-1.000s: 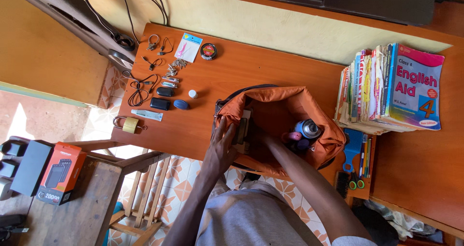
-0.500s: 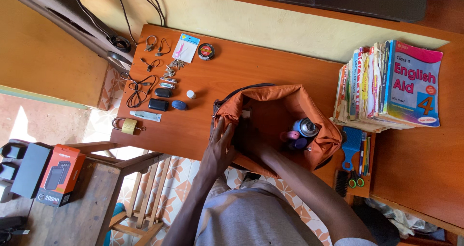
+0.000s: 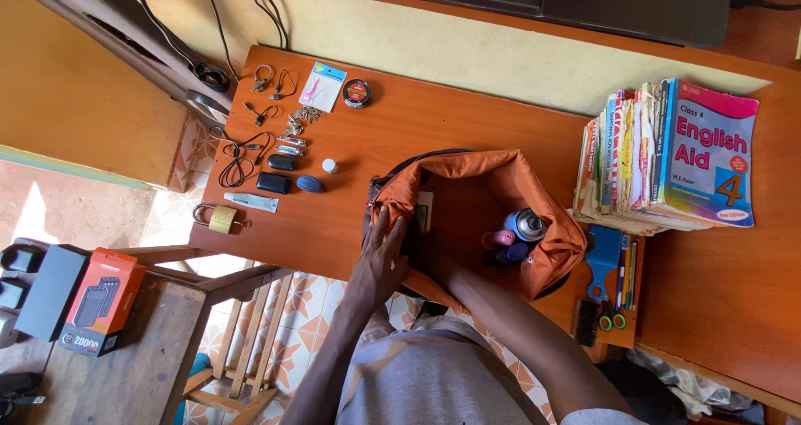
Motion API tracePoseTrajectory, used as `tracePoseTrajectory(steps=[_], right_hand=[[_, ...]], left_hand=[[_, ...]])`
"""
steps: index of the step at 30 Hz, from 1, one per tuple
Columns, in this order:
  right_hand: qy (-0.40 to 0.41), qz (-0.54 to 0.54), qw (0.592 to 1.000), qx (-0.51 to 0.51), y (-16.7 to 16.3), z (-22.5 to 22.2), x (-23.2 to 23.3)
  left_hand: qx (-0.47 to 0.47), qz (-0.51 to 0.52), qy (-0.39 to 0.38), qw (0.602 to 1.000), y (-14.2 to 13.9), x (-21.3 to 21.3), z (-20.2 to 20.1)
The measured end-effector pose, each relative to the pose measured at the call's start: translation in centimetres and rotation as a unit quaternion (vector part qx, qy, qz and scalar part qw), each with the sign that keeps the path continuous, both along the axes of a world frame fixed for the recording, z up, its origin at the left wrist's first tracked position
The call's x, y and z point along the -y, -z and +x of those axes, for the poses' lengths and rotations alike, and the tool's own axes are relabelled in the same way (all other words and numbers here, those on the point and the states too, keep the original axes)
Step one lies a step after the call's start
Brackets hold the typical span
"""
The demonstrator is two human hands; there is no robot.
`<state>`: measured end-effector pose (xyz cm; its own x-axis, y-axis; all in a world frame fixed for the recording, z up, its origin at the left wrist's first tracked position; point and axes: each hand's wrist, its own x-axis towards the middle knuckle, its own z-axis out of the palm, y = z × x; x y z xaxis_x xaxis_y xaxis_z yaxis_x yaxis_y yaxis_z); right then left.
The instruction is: The person packs an orange duffel bag on a desk, placing a water bottle, a pink flashlight, a boxed phone, a power bank box, and small items into it one at a time, then arranges and presses the contents down inside the bag.
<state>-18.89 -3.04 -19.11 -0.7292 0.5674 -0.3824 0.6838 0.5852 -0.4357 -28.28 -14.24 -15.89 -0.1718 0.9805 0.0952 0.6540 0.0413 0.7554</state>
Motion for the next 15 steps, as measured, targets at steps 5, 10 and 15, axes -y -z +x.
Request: tracePoseTrajectory(steps=[5,10,15], right_hand=[[0.000,0.005,1.000,0.005,0.0,-0.1,0.0],[0.003,-0.002,1.000,0.005,-0.2,0.0,-0.2],[0.018,-0.041,0.999,-0.014,-0.7,2.2,-0.7]], left_hand=[[0.025,-0.037,0.000,0.999,-0.1,0.1,0.0],[0.021,-0.015,-0.002,1.000,-0.4,0.5,0.0],[0.042,-0.013,-0.009,0.999,-1.2,0.9,0.1]])
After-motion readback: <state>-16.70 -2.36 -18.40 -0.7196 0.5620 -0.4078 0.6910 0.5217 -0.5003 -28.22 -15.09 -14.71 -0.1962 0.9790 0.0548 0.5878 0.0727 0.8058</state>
